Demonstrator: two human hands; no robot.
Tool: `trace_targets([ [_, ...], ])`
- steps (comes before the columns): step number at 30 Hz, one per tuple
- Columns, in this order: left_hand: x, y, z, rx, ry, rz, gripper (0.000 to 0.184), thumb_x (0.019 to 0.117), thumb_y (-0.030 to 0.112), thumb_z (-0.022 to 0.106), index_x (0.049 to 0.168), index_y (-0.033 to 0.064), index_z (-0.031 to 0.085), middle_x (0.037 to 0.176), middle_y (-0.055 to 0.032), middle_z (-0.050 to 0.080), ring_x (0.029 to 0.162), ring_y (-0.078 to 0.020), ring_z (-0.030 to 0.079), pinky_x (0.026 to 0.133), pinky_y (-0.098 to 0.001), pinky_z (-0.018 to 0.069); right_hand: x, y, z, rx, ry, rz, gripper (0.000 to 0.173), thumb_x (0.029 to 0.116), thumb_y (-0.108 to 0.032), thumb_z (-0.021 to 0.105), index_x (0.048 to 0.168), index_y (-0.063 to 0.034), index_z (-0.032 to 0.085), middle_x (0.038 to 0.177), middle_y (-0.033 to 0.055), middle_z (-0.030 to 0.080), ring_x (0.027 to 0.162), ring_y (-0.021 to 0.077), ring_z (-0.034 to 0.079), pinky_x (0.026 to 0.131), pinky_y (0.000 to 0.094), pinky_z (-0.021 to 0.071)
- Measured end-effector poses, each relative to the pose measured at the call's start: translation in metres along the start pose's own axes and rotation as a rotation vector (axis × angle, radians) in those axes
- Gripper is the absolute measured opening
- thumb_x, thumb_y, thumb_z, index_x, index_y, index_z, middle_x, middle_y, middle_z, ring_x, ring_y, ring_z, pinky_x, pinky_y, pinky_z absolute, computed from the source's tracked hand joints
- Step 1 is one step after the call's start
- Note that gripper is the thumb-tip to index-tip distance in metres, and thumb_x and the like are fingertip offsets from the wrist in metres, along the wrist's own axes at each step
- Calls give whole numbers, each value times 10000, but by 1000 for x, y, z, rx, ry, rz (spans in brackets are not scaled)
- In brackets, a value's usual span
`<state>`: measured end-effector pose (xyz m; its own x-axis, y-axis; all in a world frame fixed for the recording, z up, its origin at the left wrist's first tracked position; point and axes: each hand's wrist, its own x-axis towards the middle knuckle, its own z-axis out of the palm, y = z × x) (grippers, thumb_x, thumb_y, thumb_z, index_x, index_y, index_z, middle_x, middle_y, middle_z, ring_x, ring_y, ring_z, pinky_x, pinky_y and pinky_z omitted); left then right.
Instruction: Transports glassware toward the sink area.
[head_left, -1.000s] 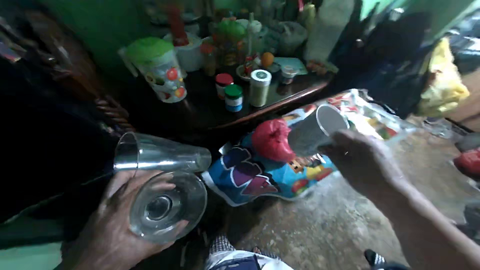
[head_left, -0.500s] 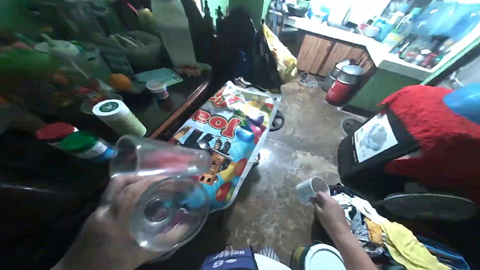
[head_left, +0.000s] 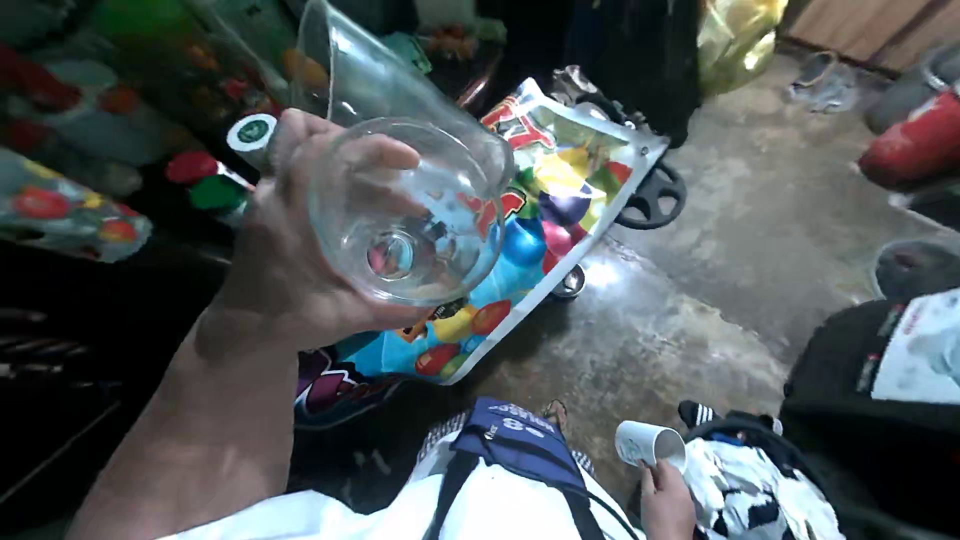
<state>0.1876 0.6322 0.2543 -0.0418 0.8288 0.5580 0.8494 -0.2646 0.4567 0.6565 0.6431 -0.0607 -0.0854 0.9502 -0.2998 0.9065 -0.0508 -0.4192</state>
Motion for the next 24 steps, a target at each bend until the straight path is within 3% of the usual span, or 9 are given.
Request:
trace_targets([
  [3,5,9,4,-13,26,-43,918,647,488,882,1382,105,486,1314,-25,591,1220,-116,578,1074,-289,494,59,-31,-31,24,22,-321,186,942,-39,666,1092,57,718,1102,264,705,1082,445,676,962,621,528],
  [7,-9,19,6,97,28,-166,916,641,491,872,1389,91,524,1315,-45,544,1228,-109,549,1071,-261,480,131,-128,-68,110,24,-703,176,974,-159,669,1053,-16,734,1042,177,720,1015,364,698,893,554,575],
  [9,-22,22,5,220,16,-213,903,656,500,862,1365,42,539,1317,-123,576,1233,-186,552,1085,-339,454,155,-189,-78,120,-15,-840,195,984,-176,652,1070,-26,741,1072,166,723,1039,345,697,915,526,575],
  [11,-39,21,2,305,16,-277,931,639,545,851,1360,39,552,1318,-144,595,1228,-214,565,1073,-386,462,171,-248,-76,77,-64,-945,223,997,-193,628,1098,-27,739,1131,171,724,1093,352,690,950,523,562],
  [14,-69,19,-6,325,45,-398,952,613,594,849,1372,95,563,1343,-138,570,1214,-202,577,1027,-405,500,186,-324,-52,23,-155,-1026,226,1015,-205,619,1107,-30,727,1150,178,706,1130,379,660,958,559,543],
  [16,-90,14,-13,329,54,-403,938,653,608,833,1401,133,525,1328,-106,579,1218,-165,571,1037,-369,493,191,-362,-27,-13,-192,-1049,208,1020,-195,611,1107,-39,718,1176,174,696,1157,384,644,957,569,542],
  [18,-111,8,-20,344,61,-393,878,705,611,796,1380,113,538,1287,-103,613,1220,-164,555,1056,-347,453,193,-390,2,-50,-171,-1075,197,1019,-180,610,1110,-43,718,1173,177,696,1150,400,644,932,583,549],
  [21,-140,1,-31,323,113,-465,810,713,609,787,1313,105,581,1205,-85,641,1150,-131,584,1013,-301,482,186,-423,24,-125,-98,-1090,192,1021,-158,599,1124,-38,707,1183,191,688,1155,421,632,928,593,540],
  [24,-165,-6,-44,267,142,-522,793,730,569,801,1347,135,560,1228,-68,595,1135,-102,577,989,-271,497,180,-445,27,-209,-97,-1037,206,1035,-157,577,1147,-30,695,1213,203,676,1169,437,622,926,609,535],
])
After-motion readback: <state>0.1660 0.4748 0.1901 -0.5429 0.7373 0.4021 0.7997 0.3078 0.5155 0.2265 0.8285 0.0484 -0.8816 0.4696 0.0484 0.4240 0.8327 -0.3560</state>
